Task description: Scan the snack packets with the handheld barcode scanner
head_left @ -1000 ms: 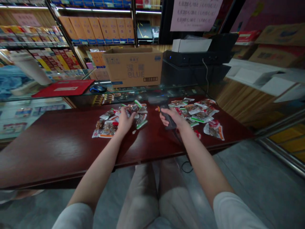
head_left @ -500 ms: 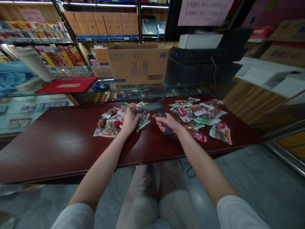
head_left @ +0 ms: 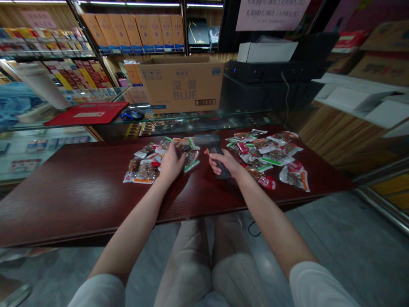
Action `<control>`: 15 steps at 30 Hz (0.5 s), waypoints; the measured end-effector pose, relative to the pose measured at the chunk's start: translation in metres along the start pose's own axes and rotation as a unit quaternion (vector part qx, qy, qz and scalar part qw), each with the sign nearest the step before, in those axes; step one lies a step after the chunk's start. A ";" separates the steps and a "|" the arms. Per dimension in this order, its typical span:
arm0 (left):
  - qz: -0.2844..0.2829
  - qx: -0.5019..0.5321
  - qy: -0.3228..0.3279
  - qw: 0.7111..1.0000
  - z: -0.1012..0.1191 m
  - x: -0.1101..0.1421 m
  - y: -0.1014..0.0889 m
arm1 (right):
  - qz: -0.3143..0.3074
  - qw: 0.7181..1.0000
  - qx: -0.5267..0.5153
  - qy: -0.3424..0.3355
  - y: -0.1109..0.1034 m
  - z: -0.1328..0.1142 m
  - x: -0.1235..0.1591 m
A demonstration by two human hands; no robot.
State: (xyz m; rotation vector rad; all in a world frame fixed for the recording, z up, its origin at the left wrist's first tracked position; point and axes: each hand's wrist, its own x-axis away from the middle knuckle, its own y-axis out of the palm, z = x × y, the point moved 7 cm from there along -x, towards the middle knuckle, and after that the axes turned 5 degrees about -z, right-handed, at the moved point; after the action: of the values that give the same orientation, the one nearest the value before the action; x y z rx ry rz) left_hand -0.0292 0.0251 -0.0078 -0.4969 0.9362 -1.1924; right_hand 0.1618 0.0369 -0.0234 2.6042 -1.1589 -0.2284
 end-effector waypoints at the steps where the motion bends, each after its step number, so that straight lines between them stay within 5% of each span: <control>1: 0.004 -0.038 0.000 0.999 0.002 0.001 -0.002 | -0.001 1.000 -0.004 -0.009 -0.003 -0.004 0.001; 7: 0.060 -0.229 -0.042 0.971 -0.001 0.005 -0.017 | 0.001 0.998 -0.016 -0.059 -0.040 -0.045 0.013; 10: 0.086 -0.235 0.005 0.968 0.004 0.004 -0.018 | 0.029 0.996 -0.021 -0.077 -0.069 -0.060 0.022; 15: -0.016 -0.245 0.113 0.963 0.017 0.003 0.009 | 0.077 0.990 -0.058 -0.105 -0.105 -0.061 0.034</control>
State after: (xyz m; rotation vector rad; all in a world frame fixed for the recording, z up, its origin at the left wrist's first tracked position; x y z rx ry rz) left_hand -0.0098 0.0234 -0.0065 -0.7825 1.4390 -1.0560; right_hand 0.2735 0.0897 0.0001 2.4203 -1.3668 -0.5300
